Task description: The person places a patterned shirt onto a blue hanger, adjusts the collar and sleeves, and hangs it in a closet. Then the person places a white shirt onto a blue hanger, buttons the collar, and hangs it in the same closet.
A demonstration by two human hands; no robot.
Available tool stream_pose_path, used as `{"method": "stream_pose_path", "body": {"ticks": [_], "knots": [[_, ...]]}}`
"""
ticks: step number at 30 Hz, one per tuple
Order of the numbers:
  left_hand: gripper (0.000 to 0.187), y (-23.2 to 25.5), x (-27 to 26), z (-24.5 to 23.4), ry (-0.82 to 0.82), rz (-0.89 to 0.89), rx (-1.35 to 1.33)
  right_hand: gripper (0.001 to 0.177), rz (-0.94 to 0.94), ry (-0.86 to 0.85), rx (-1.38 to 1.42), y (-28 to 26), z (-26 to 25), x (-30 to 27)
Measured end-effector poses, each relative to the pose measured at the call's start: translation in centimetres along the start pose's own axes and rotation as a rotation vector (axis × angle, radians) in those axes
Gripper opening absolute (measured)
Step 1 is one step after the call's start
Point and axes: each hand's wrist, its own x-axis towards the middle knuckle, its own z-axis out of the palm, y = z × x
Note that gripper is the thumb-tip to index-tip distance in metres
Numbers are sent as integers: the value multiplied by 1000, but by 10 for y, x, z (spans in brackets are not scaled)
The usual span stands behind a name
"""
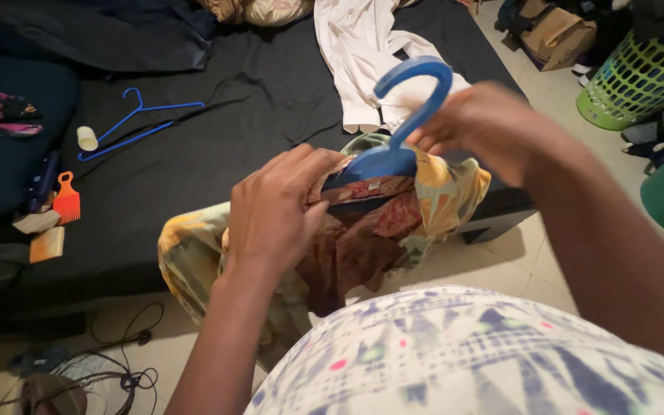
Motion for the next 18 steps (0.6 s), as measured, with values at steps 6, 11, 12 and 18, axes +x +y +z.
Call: {"method": "stream_pose_path", "body": {"ticks": [6,11,12,18], "knots": [[33,-3,0,-9,78,223,43,23,80,-120,35,-1,23,1],[29,-8,-1,-16,112,209,57,21,139,-248,369,-2,5,-12],[29,-8,-1,-16,120,205,73,25,210,-279,378,-4,4,-14],[37,-13,-1,-25,217,188,54,27,340,-307,491,-7,1,-11]]}}
